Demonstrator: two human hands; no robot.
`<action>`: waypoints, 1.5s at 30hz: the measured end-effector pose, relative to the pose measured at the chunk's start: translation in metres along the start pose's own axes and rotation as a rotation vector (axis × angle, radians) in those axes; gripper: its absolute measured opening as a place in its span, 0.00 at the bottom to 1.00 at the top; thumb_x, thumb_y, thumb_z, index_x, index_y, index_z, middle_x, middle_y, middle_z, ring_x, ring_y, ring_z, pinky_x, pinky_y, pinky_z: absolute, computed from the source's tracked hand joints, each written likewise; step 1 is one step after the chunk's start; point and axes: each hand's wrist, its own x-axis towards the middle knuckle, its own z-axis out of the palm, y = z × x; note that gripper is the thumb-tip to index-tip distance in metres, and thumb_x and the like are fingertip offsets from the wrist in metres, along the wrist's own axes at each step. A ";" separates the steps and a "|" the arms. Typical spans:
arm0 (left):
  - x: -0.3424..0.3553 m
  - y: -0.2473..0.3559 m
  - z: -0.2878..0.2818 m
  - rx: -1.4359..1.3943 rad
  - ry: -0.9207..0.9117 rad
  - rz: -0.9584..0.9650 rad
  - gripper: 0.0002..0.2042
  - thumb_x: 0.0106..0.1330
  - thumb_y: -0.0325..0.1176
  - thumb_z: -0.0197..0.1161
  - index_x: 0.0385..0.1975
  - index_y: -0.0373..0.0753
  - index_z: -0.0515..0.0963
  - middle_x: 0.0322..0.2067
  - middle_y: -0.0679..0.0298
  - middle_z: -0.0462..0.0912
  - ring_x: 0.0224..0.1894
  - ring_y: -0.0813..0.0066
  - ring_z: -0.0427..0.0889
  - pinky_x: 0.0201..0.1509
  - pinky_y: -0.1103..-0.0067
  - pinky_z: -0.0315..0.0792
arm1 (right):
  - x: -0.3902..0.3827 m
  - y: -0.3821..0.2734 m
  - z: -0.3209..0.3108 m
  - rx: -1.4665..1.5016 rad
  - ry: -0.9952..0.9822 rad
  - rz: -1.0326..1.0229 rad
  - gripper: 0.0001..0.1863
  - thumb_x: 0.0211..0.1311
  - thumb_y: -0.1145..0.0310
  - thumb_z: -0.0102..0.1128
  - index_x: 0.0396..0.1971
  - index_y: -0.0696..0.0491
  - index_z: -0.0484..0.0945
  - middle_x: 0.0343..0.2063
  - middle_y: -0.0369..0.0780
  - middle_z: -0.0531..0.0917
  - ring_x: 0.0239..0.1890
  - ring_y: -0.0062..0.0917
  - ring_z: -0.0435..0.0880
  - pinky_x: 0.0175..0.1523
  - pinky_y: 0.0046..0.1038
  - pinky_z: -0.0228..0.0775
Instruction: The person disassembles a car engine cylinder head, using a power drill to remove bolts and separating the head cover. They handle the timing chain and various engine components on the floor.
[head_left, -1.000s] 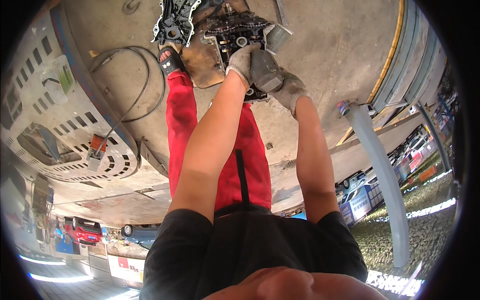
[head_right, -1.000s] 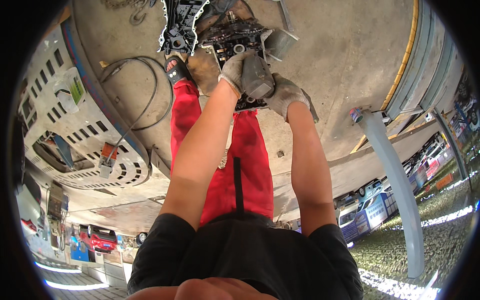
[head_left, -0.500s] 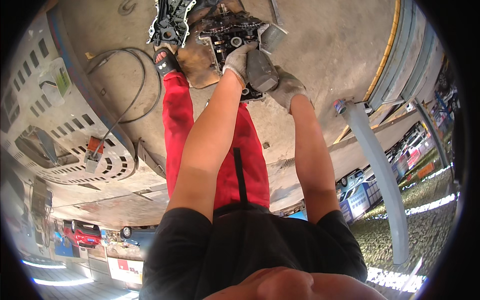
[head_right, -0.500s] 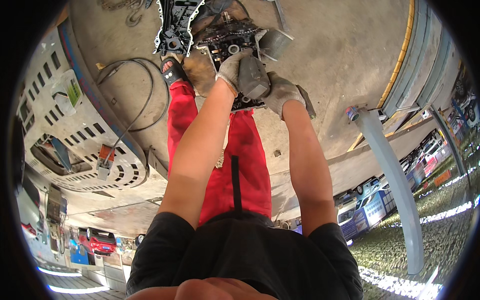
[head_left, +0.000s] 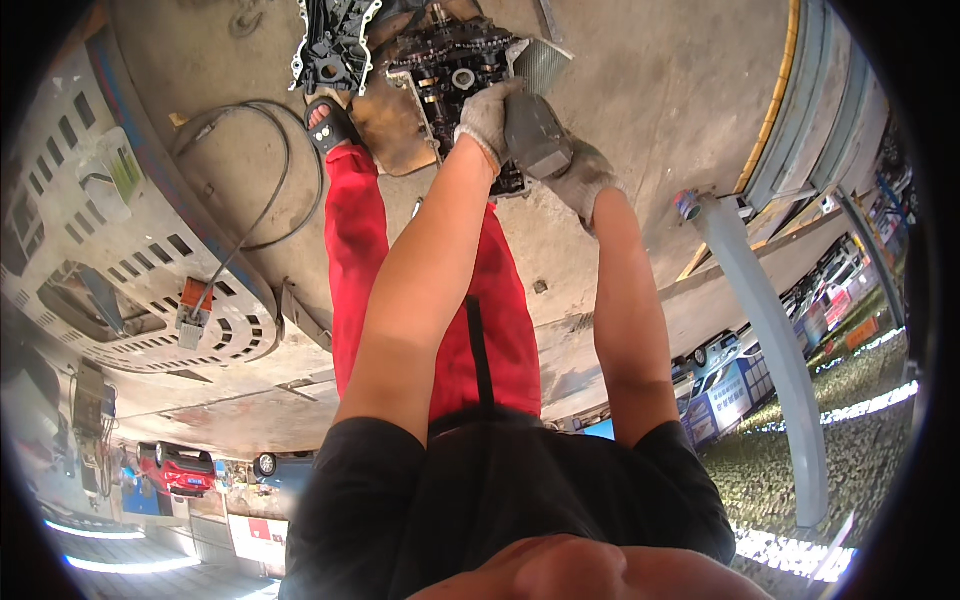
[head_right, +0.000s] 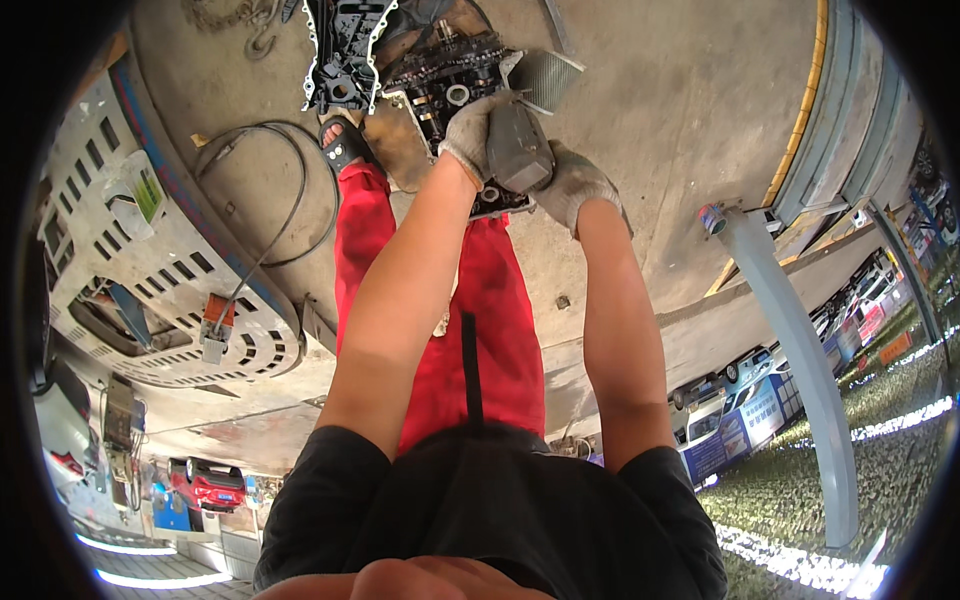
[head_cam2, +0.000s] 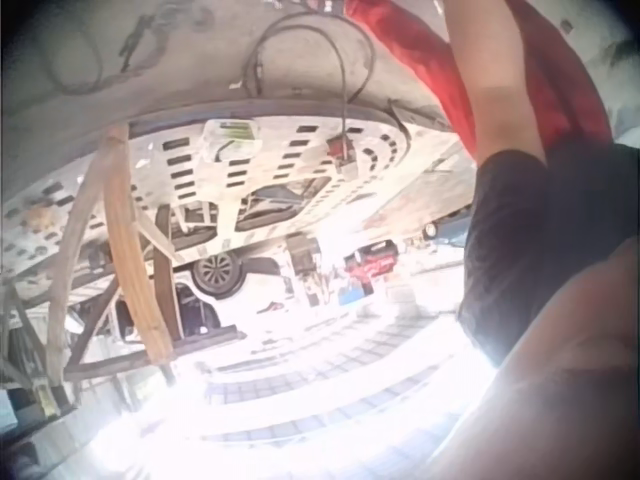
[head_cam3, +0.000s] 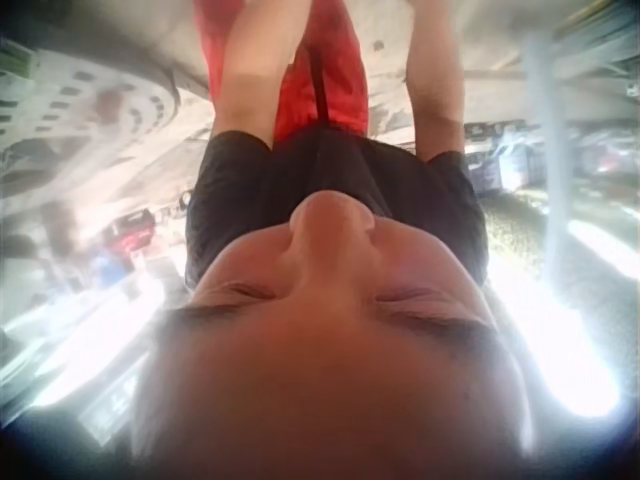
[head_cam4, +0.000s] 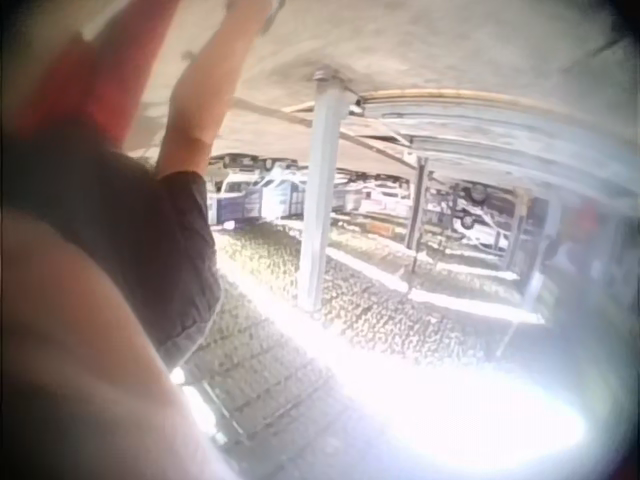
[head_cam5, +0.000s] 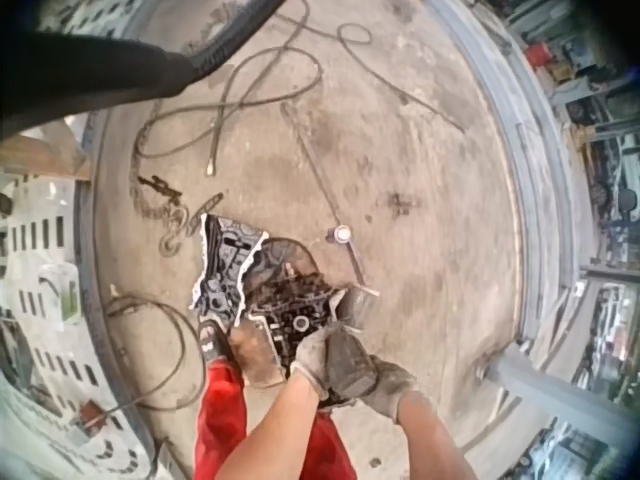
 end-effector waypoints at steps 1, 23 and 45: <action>-0.006 -0.001 0.004 -0.020 0.016 0.015 0.09 0.73 0.37 0.70 0.40 0.38 0.83 0.32 0.58 0.87 0.29 0.60 0.87 0.34 0.62 0.86 | -0.001 -0.003 -0.005 -0.031 -0.026 0.000 0.36 0.66 0.44 0.67 0.69 0.48 0.74 0.64 0.49 0.84 0.67 0.46 0.82 0.70 0.41 0.77; -0.008 -0.003 0.003 -0.031 -0.090 0.026 0.10 0.74 0.39 0.69 0.42 0.39 0.84 0.35 0.58 0.89 0.35 0.59 0.88 0.42 0.62 0.85 | -0.030 -0.050 -0.065 -0.257 -0.104 0.107 0.28 0.74 0.52 0.61 0.68 0.48 0.74 0.50 0.48 0.90 0.52 0.45 0.91 0.57 0.41 0.84; -0.062 -0.151 -0.128 0.304 0.249 0.096 0.09 0.72 0.34 0.72 0.47 0.41 0.84 0.31 0.60 0.88 0.28 0.67 0.88 0.32 0.69 0.86 | -0.122 0.056 0.134 0.113 -0.135 0.167 0.26 0.74 0.50 0.62 0.65 0.48 0.75 0.56 0.50 0.88 0.61 0.50 0.86 0.62 0.42 0.80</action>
